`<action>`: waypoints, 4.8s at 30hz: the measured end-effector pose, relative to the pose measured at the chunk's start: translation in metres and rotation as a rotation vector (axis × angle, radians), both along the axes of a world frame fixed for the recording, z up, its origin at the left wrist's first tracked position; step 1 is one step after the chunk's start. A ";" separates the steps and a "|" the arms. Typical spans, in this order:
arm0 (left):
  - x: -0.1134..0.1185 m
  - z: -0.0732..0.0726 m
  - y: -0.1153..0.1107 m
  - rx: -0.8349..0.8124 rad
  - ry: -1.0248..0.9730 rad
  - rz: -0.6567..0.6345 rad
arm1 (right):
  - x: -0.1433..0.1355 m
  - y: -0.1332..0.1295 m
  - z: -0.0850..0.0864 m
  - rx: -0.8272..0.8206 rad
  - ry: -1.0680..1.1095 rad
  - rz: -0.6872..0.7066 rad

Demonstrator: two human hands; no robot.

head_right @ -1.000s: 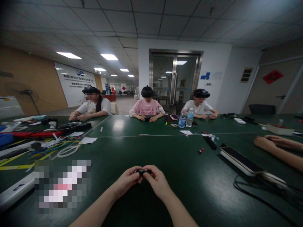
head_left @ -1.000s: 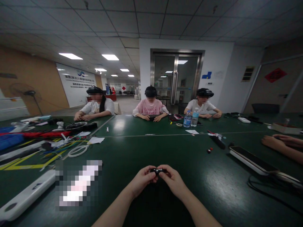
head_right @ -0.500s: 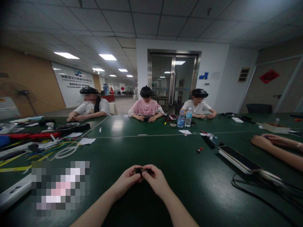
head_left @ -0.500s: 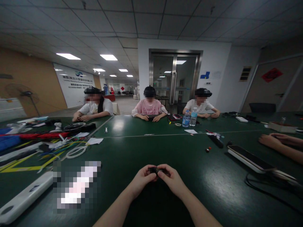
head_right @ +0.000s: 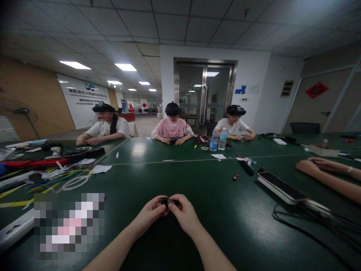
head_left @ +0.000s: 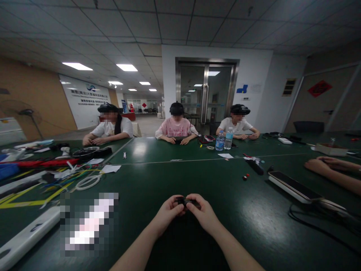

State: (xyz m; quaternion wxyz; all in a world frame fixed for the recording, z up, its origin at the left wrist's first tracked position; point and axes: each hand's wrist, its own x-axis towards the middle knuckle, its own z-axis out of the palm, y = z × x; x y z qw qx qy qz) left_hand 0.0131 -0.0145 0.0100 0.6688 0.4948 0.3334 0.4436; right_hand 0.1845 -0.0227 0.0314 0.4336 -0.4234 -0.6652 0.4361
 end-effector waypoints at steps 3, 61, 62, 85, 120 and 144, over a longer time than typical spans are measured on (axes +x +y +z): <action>0.000 0.004 -0.002 -0.010 0.000 -0.007 | 0.000 0.000 -0.001 0.006 -0.012 0.001; -0.002 0.004 -0.003 -0.012 0.065 -0.014 | 0.033 0.030 -0.018 -0.011 0.262 -0.467; -0.001 0.003 -0.003 -0.009 0.063 -0.015 | 0.032 0.029 -0.017 -0.023 0.245 -0.451; 0.000 0.003 -0.002 0.010 0.090 -0.025 | 0.007 0.005 -0.005 0.071 -0.189 -0.097; -0.004 -0.006 0.004 0.018 0.043 -0.076 | 0.009 0.002 -0.001 0.079 -0.368 -0.044; 0.000 -0.004 0.003 -0.040 -0.031 -0.017 | 0.003 0.012 -0.025 -0.096 0.010 -0.014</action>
